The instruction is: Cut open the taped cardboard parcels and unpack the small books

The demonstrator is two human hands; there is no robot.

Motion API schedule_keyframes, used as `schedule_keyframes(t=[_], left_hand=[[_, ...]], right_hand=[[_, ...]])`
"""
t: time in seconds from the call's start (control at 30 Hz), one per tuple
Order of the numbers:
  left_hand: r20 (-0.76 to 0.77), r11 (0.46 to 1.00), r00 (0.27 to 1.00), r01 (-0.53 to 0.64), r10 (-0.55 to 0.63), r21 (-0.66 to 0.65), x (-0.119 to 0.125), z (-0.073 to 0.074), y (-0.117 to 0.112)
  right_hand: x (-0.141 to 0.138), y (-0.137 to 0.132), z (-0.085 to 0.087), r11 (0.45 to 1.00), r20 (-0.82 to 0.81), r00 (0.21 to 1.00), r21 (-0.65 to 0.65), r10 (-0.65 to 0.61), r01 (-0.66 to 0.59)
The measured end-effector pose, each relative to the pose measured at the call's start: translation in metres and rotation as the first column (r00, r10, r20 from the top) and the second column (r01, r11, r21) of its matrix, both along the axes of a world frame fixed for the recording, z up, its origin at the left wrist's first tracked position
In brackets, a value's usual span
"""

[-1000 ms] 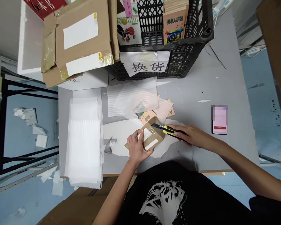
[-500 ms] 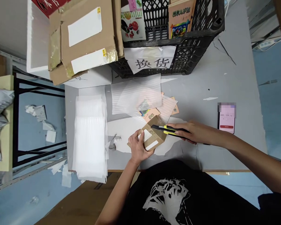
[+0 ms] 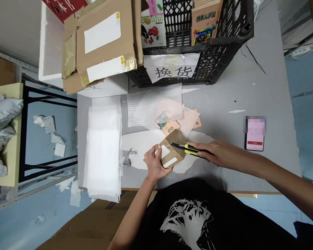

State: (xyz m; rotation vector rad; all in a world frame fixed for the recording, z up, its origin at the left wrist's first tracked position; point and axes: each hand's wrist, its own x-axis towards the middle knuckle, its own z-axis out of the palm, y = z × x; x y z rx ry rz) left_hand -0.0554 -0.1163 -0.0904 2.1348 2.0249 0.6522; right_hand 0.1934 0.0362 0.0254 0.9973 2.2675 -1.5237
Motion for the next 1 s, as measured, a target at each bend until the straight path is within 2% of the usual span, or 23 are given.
schedule_keyframes(t=[0.13,0.37,0.63,0.9,1.0], left_hand=[[-0.009,1.0,1.0,-0.01,0.01,-0.013,0.001,0.0,0.0],[-0.012,1.0,1.0,-0.011,0.011,-0.02,0.001,0.001,-0.001],[-0.015,0.999,1.0,-0.007,0.007,-0.036,0.001,0.002,-0.001],[-0.021,0.999,1.0,-0.017,0.016,-0.042,0.001,0.0,-0.002],[-0.024,0.999,1.0,-0.017,0.015,-0.052,0.001,0.001,-0.001]], right_hand=[[0.005,-0.006,0.007,1.0,0.059,0.998,-0.002,0.012,-0.012],[0.008,-0.014,0.003,1.0,0.077,0.997,-0.017,-0.007,0.008],[0.012,-0.02,0.007,0.997,0.062,0.998,0.077,0.026,-0.031],[0.013,-0.029,0.014,0.987,0.131,0.99,0.143,0.055,-0.074],[0.015,-0.033,0.014,0.985,0.119,0.992,0.161,0.039,-0.058]])
